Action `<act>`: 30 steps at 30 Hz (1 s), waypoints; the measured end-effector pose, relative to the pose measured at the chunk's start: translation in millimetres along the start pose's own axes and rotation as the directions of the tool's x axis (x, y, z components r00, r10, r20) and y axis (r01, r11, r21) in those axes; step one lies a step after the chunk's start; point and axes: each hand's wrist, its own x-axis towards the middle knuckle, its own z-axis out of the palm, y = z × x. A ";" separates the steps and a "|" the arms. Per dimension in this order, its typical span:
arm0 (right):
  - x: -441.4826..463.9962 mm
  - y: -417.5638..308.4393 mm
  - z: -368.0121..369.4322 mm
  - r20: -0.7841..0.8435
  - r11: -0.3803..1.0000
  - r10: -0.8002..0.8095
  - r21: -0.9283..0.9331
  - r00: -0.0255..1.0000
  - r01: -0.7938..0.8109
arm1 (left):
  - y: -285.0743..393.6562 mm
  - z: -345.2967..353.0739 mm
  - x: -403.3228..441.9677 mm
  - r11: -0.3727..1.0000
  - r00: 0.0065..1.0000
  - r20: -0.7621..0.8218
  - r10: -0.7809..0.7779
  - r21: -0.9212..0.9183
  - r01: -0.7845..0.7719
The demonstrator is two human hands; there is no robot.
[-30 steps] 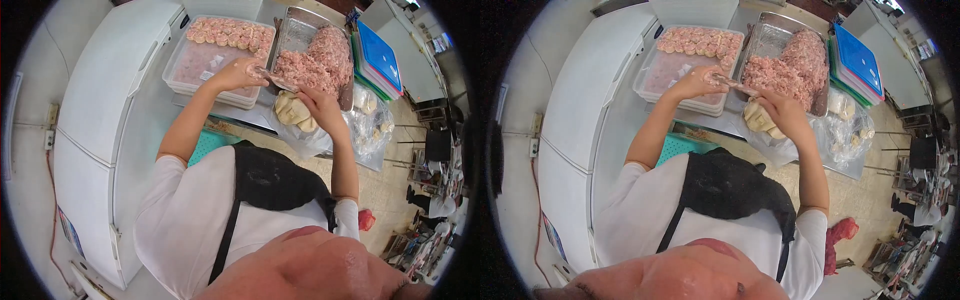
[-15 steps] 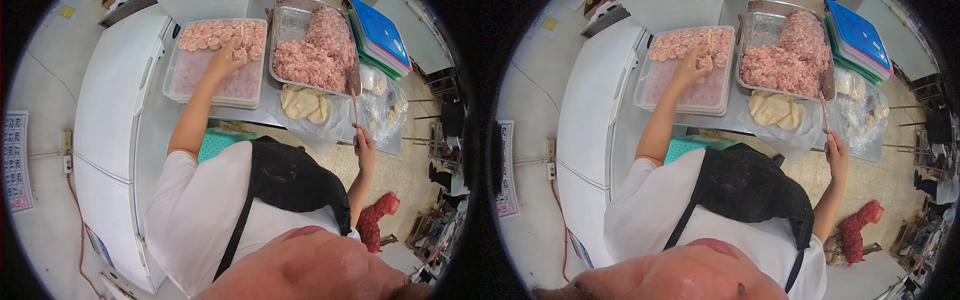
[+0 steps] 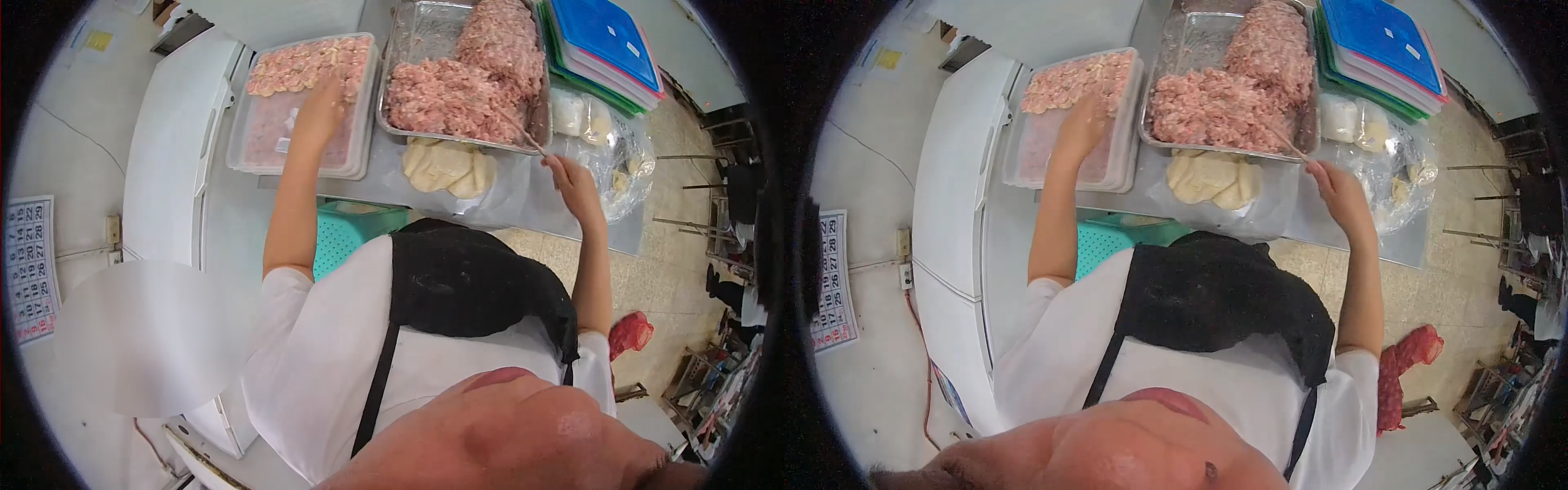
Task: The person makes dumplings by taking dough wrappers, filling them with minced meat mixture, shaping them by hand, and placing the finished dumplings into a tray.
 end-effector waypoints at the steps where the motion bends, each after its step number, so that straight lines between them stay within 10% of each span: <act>1: 13.5 -2.9 -11.4 0.002 0.978 -0.097 -0.187 0.995 0.096 | 21.7 -9.5 -2.3 1.000 1.000 0.002 0.011 -0.012 -0.011; 7: 96.2 3.1 -31.2 0.237 0.758 -0.282 -0.539 0.929 0.368 | 160.4 26.5 -28.0 0.805 0.928 0.363 0.086 -0.574 0.150; 12: 78.0 -2.7 -3.3 0.370 0.662 -0.418 -0.502 0.830 0.557 | 215.8 130.3 -65.5 0.969 0.992 0.073 0.099 -0.234 -0.079; 21: 66.3 -10.1 -3.3 0.312 0.722 -0.439 -0.436 0.843 0.537 | 196.4 97.1 -65.9 0.779 0.996 0.084 0.028 -0.626 0.031; 24: 72.4 1.3 9.1 0.315 0.873 -0.267 -0.321 0.911 0.367 | 189.3 88.5 -70.8 0.035 0.776 0.555 -0.299 -0.807 0.590; 27: 82.3 -0.3 9.8 0.361 0.985 -0.146 -0.034 0.921 0.170 | 178.2 75.5 -68.1 -0.691 0.692 0.719 -0.071 -0.535 0.485; 30: 100.2 -25.8 14.8 0.317 0.956 -0.244 -0.080 0.916 0.283 | 169.9 78.3 -72.3 -0.664 0.698 0.706 -0.121 -0.580 0.472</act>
